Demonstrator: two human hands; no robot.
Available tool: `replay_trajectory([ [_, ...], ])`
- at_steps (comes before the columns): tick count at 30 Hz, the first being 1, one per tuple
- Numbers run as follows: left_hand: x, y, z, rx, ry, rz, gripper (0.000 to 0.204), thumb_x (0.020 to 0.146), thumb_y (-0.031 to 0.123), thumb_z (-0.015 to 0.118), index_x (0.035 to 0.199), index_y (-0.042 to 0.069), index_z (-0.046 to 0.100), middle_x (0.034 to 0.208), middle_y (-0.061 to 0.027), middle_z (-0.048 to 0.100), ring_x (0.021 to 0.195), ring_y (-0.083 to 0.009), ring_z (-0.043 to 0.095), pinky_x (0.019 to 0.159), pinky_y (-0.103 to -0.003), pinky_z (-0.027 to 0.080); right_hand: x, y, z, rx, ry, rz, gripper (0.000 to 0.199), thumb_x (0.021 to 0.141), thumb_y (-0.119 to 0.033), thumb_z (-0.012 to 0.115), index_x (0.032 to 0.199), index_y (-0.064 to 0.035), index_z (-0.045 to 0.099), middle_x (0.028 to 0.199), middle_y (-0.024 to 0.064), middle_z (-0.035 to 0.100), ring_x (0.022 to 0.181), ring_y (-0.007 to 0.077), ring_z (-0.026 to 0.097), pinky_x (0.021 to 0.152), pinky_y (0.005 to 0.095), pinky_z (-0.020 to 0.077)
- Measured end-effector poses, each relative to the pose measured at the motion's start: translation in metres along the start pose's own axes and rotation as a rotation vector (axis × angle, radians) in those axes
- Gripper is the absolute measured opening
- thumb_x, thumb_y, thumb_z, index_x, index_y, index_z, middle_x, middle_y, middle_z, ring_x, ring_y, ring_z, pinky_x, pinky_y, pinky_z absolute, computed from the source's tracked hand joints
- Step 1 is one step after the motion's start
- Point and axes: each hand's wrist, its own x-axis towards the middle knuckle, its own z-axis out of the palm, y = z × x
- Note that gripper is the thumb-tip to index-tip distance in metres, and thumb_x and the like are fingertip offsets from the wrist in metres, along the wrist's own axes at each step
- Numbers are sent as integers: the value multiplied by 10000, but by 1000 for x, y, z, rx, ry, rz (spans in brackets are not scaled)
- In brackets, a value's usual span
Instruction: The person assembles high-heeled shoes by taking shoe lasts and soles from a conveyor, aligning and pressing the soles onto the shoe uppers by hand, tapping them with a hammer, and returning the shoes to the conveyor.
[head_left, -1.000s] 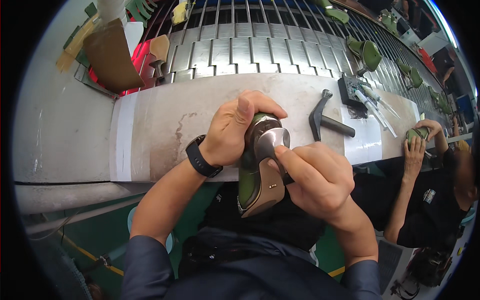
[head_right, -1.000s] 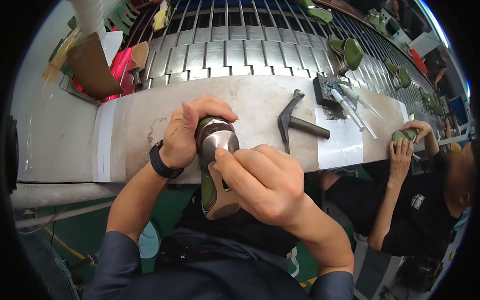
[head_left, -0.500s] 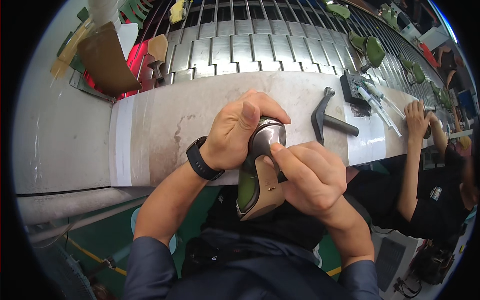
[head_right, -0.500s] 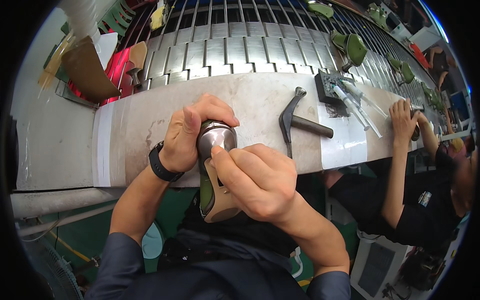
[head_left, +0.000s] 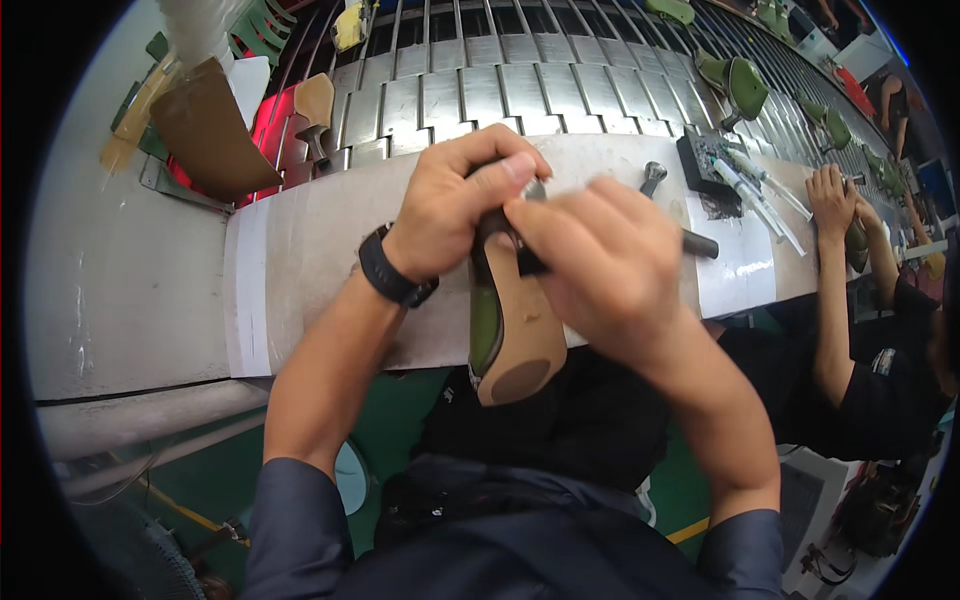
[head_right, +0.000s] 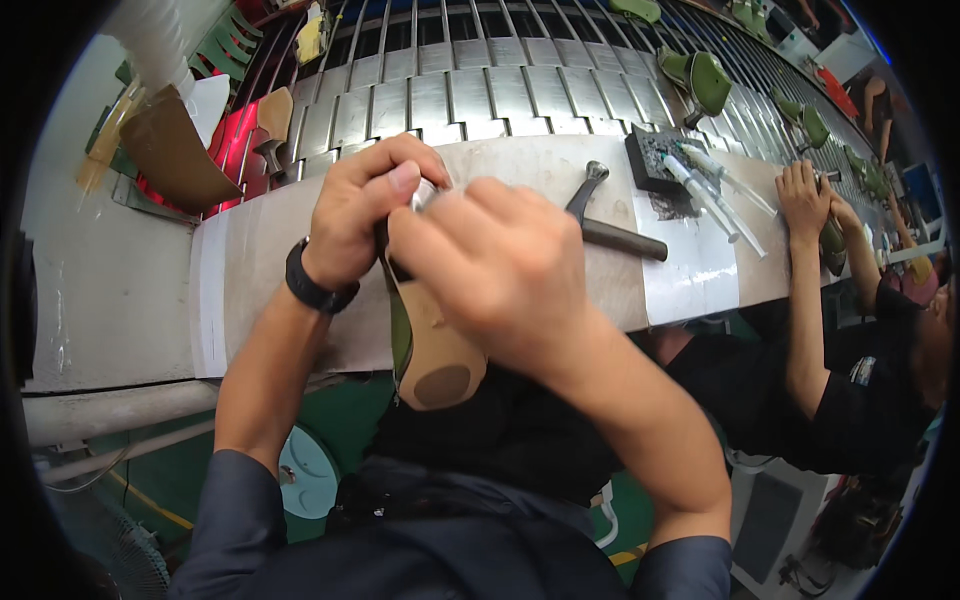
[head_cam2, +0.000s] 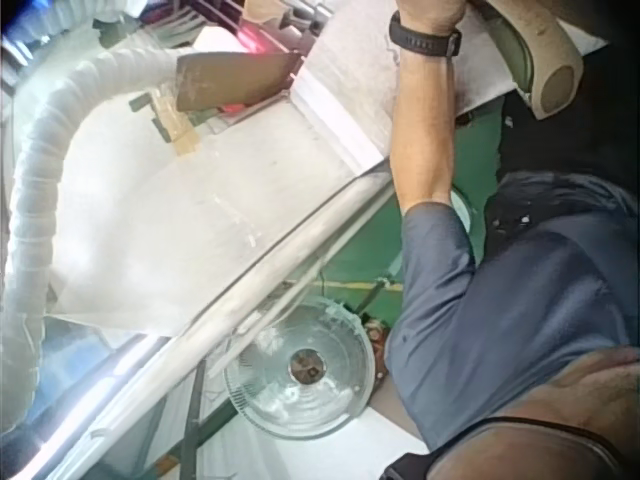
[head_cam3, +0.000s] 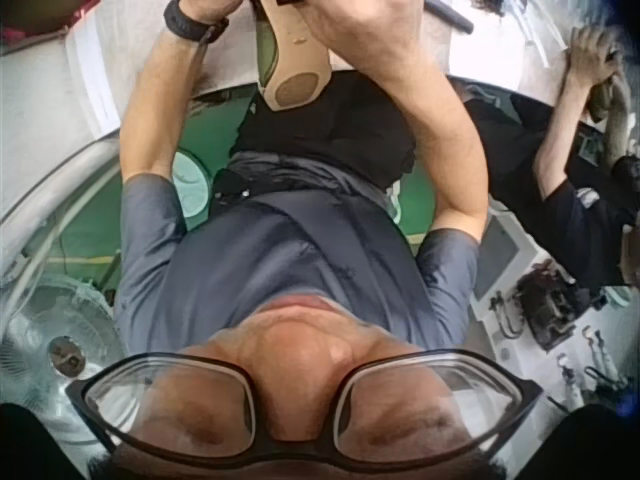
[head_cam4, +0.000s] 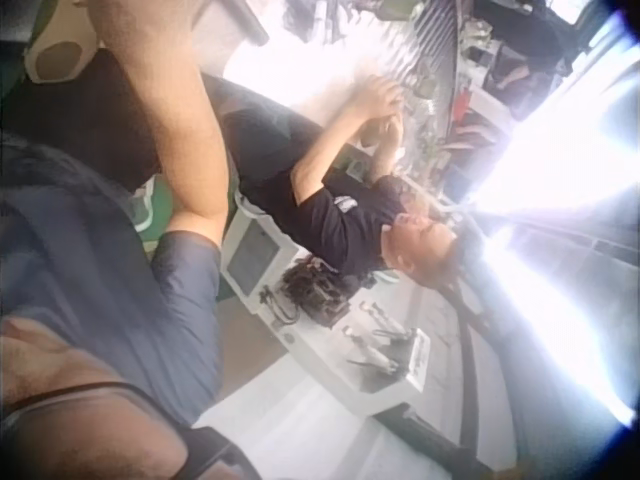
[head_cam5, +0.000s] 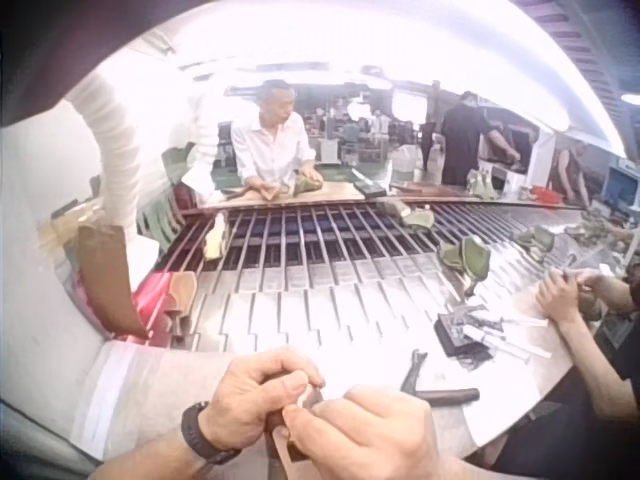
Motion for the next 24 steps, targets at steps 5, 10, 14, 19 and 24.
replay_trajectory([
  [5, 9, -33, -29, -45, 106, 140, 424, 1001, 318, 500, 1042, -56, 695, 1052, -149, 704, 970, -219, 660, 942, -324, 493, -17, 13, -15, 677, -129, 995, 223, 966, -190, 733, 1011, 28, 723, 776, 86, 712, 661, 127, 679, 588, 277, 544],
  [10, 24, -21, 12, 163, 90, 179, 332, 1046, 245, 574, 1090, -28, 759, 911, -57, 731, 808, -116, 630, 756, -269, 521, 28, 13, -40, 504, -498, 959, 535, 988, -452, 684, 868, 66, 735, 654, 124, 674, 550, 232, 662, 568, 352, 546],
  [14, 36, -20, 12, 250, 61, 16, 405, 1084, 379, 562, 1100, 39, 782, 889, -75, 750, 803, -122, 651, 733, -276, 527, 68, 30, -51, 122, -978, 684, 516, 989, -435, 657, 974, 73, 746, 766, 243, 693, 716, 372, 703, 706, 448, 565],
  [19, 41, -30, 19, 155, 146, 18, 458, 1136, 348, 468, 1087, -19, 737, 924, -72, 683, 841, -124, 618, 766, -276, 498, 82, 33, -45, -50, -1289, 399, 498, 1063, -383, 570, 1061, 87, 736, 843, 319, 694, 809, 464, 719, 764, 519, 567],
  [24, 36, -34, 22, 171, 95, 112, 558, 1175, 367, 341, 1072, -20, 730, 949, -118, 748, 847, -156, 674, 800, -316, 541, 87, 26, -47, 92, -1259, 615, 490, 1055, -374, 586, 978, 84, 743, 779, 294, 690, 766, 449, 717, 738, 507, 561],
])
